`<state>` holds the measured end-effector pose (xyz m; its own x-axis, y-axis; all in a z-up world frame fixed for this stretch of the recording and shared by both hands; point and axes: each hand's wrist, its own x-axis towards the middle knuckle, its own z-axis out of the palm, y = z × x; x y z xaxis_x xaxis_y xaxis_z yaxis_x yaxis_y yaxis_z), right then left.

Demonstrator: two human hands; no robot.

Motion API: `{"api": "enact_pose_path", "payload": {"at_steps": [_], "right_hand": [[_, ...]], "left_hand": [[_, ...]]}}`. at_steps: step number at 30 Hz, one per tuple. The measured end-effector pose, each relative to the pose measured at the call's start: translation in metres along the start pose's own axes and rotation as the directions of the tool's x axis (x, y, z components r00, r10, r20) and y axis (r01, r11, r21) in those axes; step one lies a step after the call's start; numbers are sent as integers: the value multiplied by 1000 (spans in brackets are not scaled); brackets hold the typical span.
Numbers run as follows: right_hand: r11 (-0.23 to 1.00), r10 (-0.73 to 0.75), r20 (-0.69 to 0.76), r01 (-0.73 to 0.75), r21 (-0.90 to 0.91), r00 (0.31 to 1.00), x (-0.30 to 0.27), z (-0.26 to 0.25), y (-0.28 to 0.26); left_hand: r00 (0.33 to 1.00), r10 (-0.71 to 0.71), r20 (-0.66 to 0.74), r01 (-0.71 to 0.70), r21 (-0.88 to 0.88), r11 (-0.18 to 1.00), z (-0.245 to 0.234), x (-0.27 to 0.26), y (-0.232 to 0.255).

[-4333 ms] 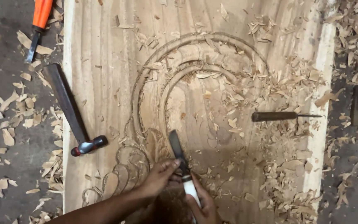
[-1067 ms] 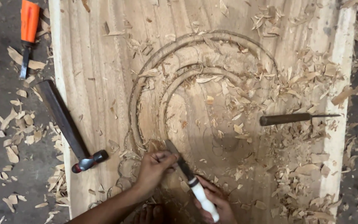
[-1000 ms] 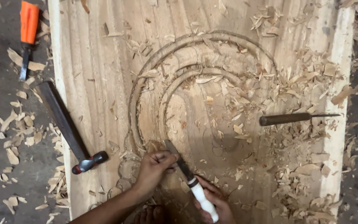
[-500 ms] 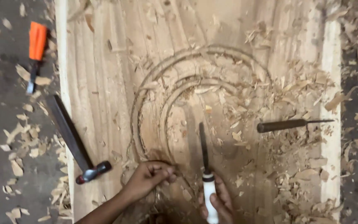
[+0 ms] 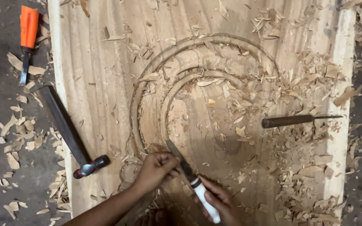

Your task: The person carves a circular design into a wooden board using a chisel and a hammer. They then use a different chisel by hand to refine the details of the pattern.

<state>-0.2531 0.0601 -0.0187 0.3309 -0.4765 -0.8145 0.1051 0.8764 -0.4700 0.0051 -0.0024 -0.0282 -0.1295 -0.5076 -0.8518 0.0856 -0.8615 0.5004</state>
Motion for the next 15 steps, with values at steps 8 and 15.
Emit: {"api": "enact_pose_path", "payload": {"at_steps": [8, 15], "right_hand": [[994, 74, 87, -81, 79, 993, 4, -30, 13], [990, 29, 22, -32, 139, 999, 0, 3, 2]], "left_hand": [[997, 6, 73, -15, 123, 992, -6, 10, -4], [998, 6, -58, -6, 5, 1000, -2, 1, 1]]}}
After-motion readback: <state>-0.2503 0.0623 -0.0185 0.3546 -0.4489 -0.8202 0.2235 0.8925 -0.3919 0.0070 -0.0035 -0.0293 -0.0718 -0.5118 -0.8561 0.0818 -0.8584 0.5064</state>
